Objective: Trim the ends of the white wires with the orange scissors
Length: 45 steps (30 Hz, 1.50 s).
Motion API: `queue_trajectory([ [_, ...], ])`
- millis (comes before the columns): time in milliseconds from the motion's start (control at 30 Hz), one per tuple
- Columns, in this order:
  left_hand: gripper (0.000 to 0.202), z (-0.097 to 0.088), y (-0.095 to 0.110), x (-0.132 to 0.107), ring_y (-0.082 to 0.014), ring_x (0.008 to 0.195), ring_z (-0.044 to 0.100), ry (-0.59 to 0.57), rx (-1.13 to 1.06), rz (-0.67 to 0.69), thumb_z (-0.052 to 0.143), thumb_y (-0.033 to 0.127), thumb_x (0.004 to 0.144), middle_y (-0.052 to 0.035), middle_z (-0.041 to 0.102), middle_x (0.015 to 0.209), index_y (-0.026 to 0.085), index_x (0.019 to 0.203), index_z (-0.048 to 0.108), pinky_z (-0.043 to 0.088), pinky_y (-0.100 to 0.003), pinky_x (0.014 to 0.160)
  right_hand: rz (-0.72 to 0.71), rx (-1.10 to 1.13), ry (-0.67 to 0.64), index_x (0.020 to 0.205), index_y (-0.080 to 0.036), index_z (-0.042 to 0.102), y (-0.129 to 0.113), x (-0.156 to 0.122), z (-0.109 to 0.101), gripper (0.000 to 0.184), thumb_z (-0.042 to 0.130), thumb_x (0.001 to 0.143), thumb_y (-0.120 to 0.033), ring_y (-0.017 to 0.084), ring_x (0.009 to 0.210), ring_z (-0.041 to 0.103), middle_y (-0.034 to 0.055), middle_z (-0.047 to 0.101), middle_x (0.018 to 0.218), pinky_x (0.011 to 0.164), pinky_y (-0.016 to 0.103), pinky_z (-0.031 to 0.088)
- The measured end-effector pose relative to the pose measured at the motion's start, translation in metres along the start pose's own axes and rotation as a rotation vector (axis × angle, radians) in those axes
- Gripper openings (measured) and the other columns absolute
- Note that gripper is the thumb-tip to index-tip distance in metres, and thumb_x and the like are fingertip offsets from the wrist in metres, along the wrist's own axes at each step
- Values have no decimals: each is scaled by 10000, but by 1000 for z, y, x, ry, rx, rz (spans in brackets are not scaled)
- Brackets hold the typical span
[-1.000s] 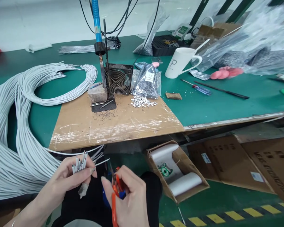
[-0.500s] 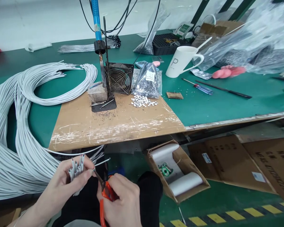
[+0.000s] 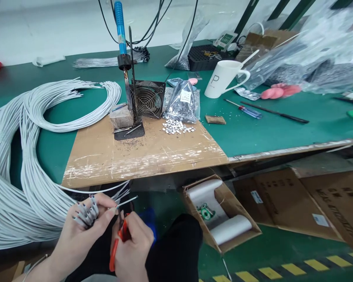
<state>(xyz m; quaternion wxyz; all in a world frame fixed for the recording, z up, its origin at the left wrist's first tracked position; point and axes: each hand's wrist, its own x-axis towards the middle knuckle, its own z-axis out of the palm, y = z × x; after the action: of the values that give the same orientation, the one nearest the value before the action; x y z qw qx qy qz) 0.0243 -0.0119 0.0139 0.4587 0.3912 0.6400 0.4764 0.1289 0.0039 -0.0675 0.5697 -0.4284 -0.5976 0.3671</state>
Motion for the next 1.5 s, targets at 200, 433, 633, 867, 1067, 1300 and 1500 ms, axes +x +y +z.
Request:
queue_trajectory([
  [200, 201, -6, -6, -7, -117, 530, 395, 129, -86, -32, 700, 350, 912, 15, 581, 616, 199, 786, 743, 321, -235, 505, 249, 101, 177, 609, -277, 151, 27, 29, -17, 540, 489, 1018, -377, 78, 343, 194, -111, 171, 462, 312, 230, 235],
  [433, 261, -10, 1, 2, -105, 554, 347, -52, -95, -36, 679, 407, 964, 26, 573, 667, 202, 826, 763, 331, -243, 564, 254, 17, -3, 558, -208, 380, 19, 15, -36, 470, 754, 839, -243, 68, 450, 315, -71, 354, 532, 412, 216, 257],
  [633, 241, -11, 2, 1, -103, 584, 433, -94, -163, -50, 681, 376, 967, 25, 636, 706, 215, 804, 758, 401, -222, 639, -181, -254, -244, 638, -221, 253, -1, 25, -40, 442, 589, 860, -40, 65, 504, 288, -71, 283, 599, 454, 225, 220],
  [867, 242, -12, 1, -1, -114, 623, 491, -101, -169, -53, 695, 390, 963, 13, 678, 718, 215, 809, 761, 401, -217, 628, -272, -290, -271, 685, -238, 203, -6, 31, -41, 428, 540, 833, -19, 77, 508, 271, -71, 259, 603, 456, 243, 219],
  [1067, 241, -12, 4, -1, -102, 574, 420, -97, -161, -69, 705, 399, 953, 22, 680, 707, 210, 811, 754, 367, -221, 580, -295, -278, -281, 658, -234, 241, -7, 34, -43, 431, 561, 855, -23, 77, 502, 285, -72, 280, 588, 458, 245, 225],
  [1300, 227, -14, 6, -3, -126, 607, 501, -125, -173, -94, 704, 387, 944, -2, 722, 739, 201, 823, 751, 402, -241, 608, -353, -259, -268, 638, -234, 281, -9, 36, -43, 439, 588, 873, -26, 85, 499, 282, -72, 296, 576, 455, 256, 216],
  [1500, 197, -16, 13, -2, -185, 710, 613, -157, -237, -174, 752, 377, 887, -22, 749, 731, 208, 787, 778, 457, -279, 705, -419, -287, -257, 640, -240, 328, -10, 37, -44, 410, 591, 864, -19, 99, 497, 298, -67, 327, 568, 454, 271, 221],
])
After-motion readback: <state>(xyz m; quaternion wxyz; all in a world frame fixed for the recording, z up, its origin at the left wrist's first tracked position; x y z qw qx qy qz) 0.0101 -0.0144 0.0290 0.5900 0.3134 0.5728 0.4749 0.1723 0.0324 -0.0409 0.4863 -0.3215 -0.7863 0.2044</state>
